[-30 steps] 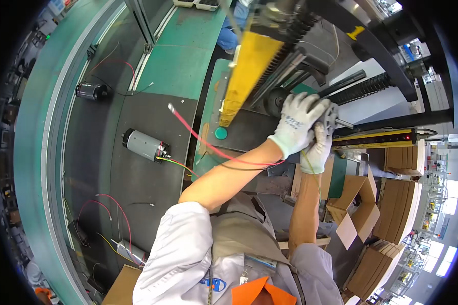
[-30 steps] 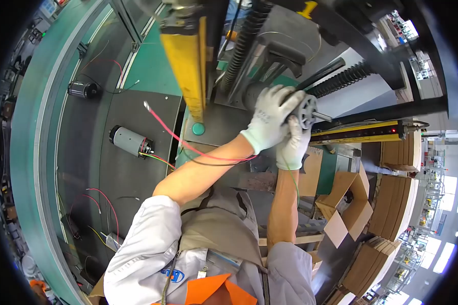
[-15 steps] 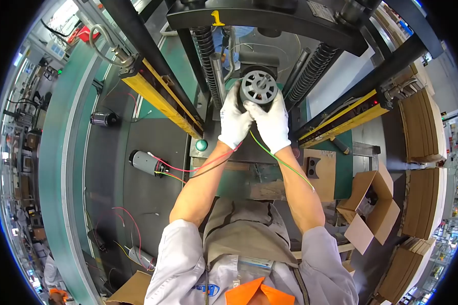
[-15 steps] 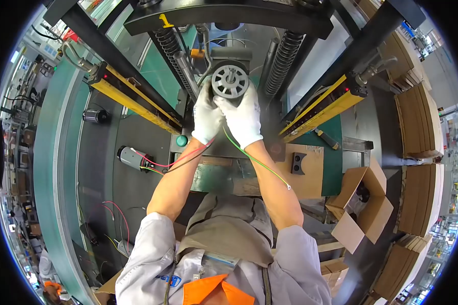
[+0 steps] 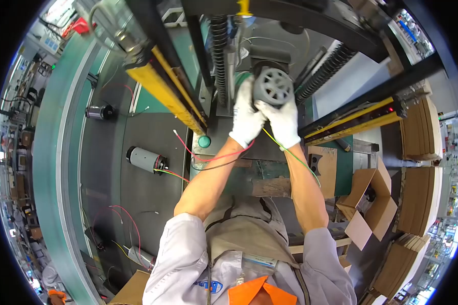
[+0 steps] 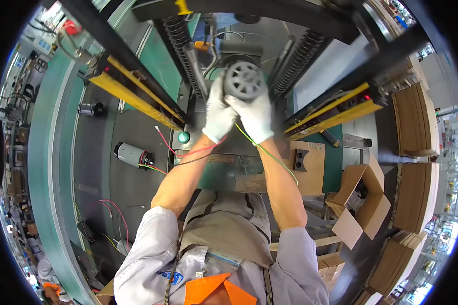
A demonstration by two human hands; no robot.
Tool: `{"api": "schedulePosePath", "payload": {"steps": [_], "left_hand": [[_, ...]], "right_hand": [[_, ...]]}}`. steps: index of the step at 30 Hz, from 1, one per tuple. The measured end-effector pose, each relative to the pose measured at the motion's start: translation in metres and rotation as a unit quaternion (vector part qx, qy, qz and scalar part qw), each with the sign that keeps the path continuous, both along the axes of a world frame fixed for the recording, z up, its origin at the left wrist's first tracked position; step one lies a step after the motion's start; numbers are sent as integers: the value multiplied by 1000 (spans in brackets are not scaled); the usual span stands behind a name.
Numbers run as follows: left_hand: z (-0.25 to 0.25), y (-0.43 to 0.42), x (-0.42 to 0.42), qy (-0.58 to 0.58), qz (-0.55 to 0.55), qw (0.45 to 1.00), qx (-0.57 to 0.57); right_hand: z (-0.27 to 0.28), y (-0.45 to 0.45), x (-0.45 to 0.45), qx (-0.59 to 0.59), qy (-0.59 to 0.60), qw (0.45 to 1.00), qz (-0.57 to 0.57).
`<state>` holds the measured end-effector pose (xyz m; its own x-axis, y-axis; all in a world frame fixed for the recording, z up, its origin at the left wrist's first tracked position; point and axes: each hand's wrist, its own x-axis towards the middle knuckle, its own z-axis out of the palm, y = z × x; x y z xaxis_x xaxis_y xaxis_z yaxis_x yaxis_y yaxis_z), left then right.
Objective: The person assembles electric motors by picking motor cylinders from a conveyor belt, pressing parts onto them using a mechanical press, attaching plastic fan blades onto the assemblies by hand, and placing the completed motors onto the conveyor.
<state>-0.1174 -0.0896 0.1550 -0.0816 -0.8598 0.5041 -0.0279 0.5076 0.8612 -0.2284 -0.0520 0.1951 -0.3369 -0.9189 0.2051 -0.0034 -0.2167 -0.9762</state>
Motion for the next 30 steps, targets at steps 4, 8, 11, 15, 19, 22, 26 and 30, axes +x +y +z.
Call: {"api": "schedulePosePath", "payload": {"steps": [4, 8, 11, 15, 19, 22, 26, 30], "left_hand": [[3, 10, -1, -62, 11, 984, -164], [41, 19, -6, -110, -23, 983, -144], [41, 24, -9, -102, 3, 980, -169], [31, 14, -11, -98, -40, 983, -149], [16, 8, -10, -99, -83, 983, -129], [10, 7, -7, -51, -91, 990, -98], [10, 4, -5, -50, -79, 989, -111], [9, -3, 1, -61, -46, 988, -133]], "right_hand": [[5, 34, 12, -6, -127, 991, -27], [-10, 53, 3, 0, -122, 990, -73], [-16, 61, 1, 13, -172, 980, -97], [-42, 63, -20, 32, -153, 982, -105], [-27, 56, -3, 44, -240, 962, -121], [-24, 51, -2, 15, -133, 984, -115], [-17, 47, 6, -2, -86, 991, -102], [-10, 41, 1, 38, -110, 992, -41]]}}
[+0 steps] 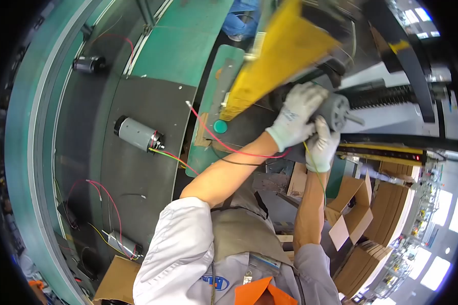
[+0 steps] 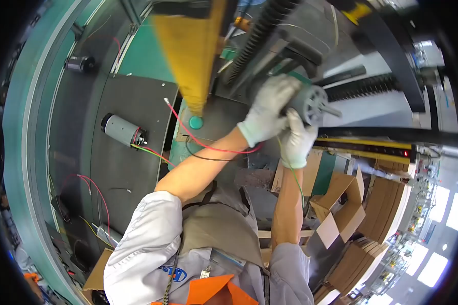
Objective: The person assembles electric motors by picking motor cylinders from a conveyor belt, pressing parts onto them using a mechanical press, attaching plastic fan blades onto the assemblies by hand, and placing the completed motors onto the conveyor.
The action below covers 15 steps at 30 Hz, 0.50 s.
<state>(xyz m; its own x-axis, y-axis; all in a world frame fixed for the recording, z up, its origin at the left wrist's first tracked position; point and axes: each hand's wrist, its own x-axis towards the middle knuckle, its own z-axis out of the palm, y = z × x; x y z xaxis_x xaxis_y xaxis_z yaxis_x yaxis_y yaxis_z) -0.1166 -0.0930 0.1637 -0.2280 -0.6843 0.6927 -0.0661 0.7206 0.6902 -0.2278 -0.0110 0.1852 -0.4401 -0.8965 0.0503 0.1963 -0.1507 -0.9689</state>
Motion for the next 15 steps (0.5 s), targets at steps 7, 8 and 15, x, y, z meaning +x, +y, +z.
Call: {"api": "schedulePosePath", "payload": {"steps": [7, 8, 15], "left_hand": [[4, 0, 14, 44, 30, 990, 132], [3, -5, 11, 111, -21, 969, 221], [-8, -22, 17, 132, -138, 946, 263]], "right_hand": [[50, -34, 16, 90, 295, 950, -36], [44, -40, 11, 74, 278, 958, -22], [34, -46, 9, 91, 347, 932, -51]]}}
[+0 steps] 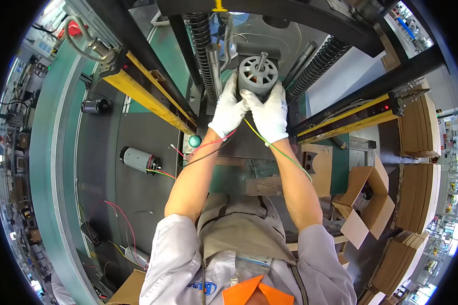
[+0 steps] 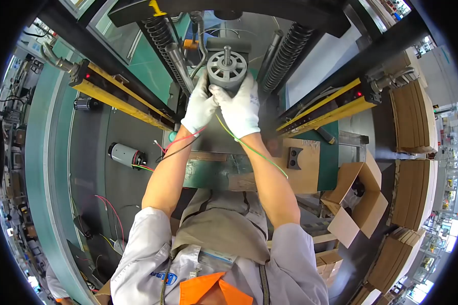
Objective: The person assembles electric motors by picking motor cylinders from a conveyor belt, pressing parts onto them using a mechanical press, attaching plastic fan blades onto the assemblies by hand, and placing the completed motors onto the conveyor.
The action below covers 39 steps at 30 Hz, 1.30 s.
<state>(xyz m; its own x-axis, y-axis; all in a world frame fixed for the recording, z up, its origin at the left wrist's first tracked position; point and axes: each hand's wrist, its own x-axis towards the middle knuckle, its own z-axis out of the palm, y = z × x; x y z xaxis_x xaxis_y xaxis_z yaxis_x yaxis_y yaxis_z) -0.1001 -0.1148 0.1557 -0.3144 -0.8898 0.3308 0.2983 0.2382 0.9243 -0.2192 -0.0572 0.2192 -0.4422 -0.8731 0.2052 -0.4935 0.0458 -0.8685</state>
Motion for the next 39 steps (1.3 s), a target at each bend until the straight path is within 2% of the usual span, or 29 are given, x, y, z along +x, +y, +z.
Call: {"api": "schedulePosePath", "payload": {"steps": [3, 6, 9, 13, 16, 17, 18, 20, 21, 22, 23, 24, 26, 28, 30, 31, 33, 34, 35, 36, 37, 38, 39], "left_hand": [[-17, -5, 3, 24, -36, 998, 34], [-14, -8, 2, 89, -91, 988, 82], [-3, -9, 7, 106, -148, 978, 106], [-5, -12, 11, 53, -135, 983, 114], [-9, -15, 11, 111, -175, 968, 143], [-10, -13, 18, 89, -178, 972, 127], [-8, -16, 28, -133, -111, 985, 5], [1, -4, 10, -4, -82, 992, 92], [7, 1, 9, 21, -122, 988, 87], [17, 5, 11, -169, -30, 985, 14], [11, 9, 13, -228, 21, 971, -74], [29, 31, 7, -185, -6, 982, -25], [-7, 44, 16, -169, 13, 986, -6], [-28, 67, 33, -267, 23, 962, -57], [-56, 83, 63, -448, 70, 883, -126], [-65, 95, 70, -498, 95, 850, -143], [-79, 116, 90, -557, 126, 796, -200], [-90, 124, 96, -567, 131, 778, -238], [-99, 127, 99, -572, 124, 775, -239], [-108, 129, 101, -585, 147, 745, -284], [-112, 129, 99, -596, 172, 713, -327], [-114, 129, 95, -601, 170, 710, -325], [-112, 130, 92, -613, 171, 705, -314]], "right_hand": [[-16, -4, 6, -38, 14, 999, -28], [-19, -6, 13, -45, 31, 997, -54], [-16, -4, 23, -26, 23, 997, -75], [-14, -2, 34, -10, 11, 994, -112], [-15, -3, 43, -21, 23, 989, -146], [-16, 0, 47, -48, 27, 988, -146], [-17, 5, 52, -75, 33, 985, -149], [-25, 29, 53, -111, 48, 988, -93], [-30, 51, 56, -102, 68, 990, -66], [-36, 77, 54, -90, 91, 991, -43], [-45, 109, 47, -69, 85, 994, 10], [-55, 136, 38, -46, 73, 994, 69], [-56, 195, -14, 78, -86, 966, 232], [-24, 249, -87, 251, -162, 919, 256], [-34, 306, -164, 210, -131, 954, 167], [-41, 329, -209, 180, -33, 978, 103], [-49, 369, -304, 217, -22, 974, -61], [-100, 397, -371, 147, 78, 982, -89], [-90, 405, -402, 189, -149, 928, -284], [-113, 430, -455, 262, 58, 912, -310], [-122, 448, -492, 372, 87, 864, -327], [-131, 464, -519, 475, 116, 804, -337], [-142, 481, -538, 570, 117, 763, -282]]}}
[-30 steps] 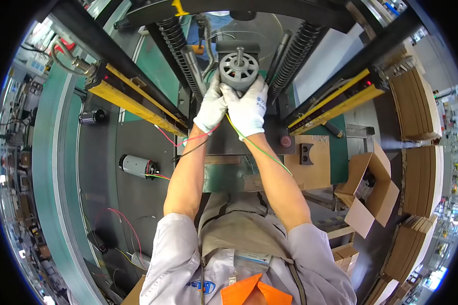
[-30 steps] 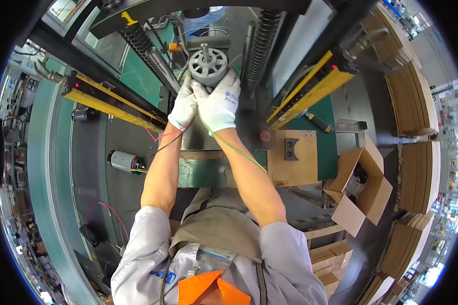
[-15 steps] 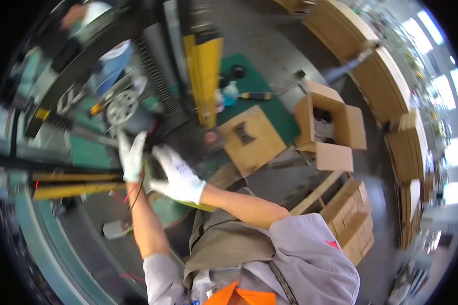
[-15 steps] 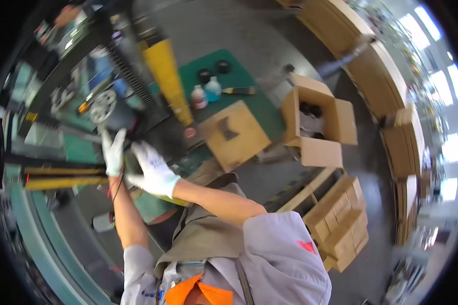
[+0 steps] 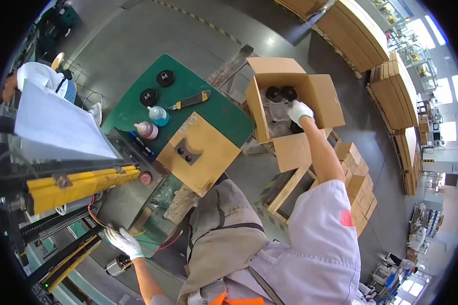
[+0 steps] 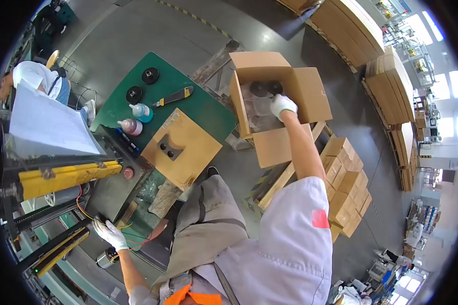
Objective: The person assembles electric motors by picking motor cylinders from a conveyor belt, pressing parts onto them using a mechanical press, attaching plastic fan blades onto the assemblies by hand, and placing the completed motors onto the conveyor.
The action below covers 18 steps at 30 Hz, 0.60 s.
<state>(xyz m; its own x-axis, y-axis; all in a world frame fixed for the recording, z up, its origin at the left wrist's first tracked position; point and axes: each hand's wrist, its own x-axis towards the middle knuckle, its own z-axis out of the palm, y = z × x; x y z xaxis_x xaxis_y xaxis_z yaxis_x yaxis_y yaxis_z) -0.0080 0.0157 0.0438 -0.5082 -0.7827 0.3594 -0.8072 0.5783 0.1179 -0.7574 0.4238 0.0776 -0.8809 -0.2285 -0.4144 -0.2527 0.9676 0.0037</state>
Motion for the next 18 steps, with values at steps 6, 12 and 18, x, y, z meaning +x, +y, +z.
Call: {"api": "schedulePosePath", "payload": {"steps": [6, 12, 18], "left_hand": [[-3, -1, -7, -36, 18, 999, -2], [5, -4, -3, -28, -9, 1000, -12], [37, 7, -25, 71, 15, 997, -1]], "right_hand": [[-96, 75, -48, 193, -104, 973, 70], [-85, 64, -32, 156, -50, 985, 51], [7, 48, 3, 7, 64, 998, -24]]}}
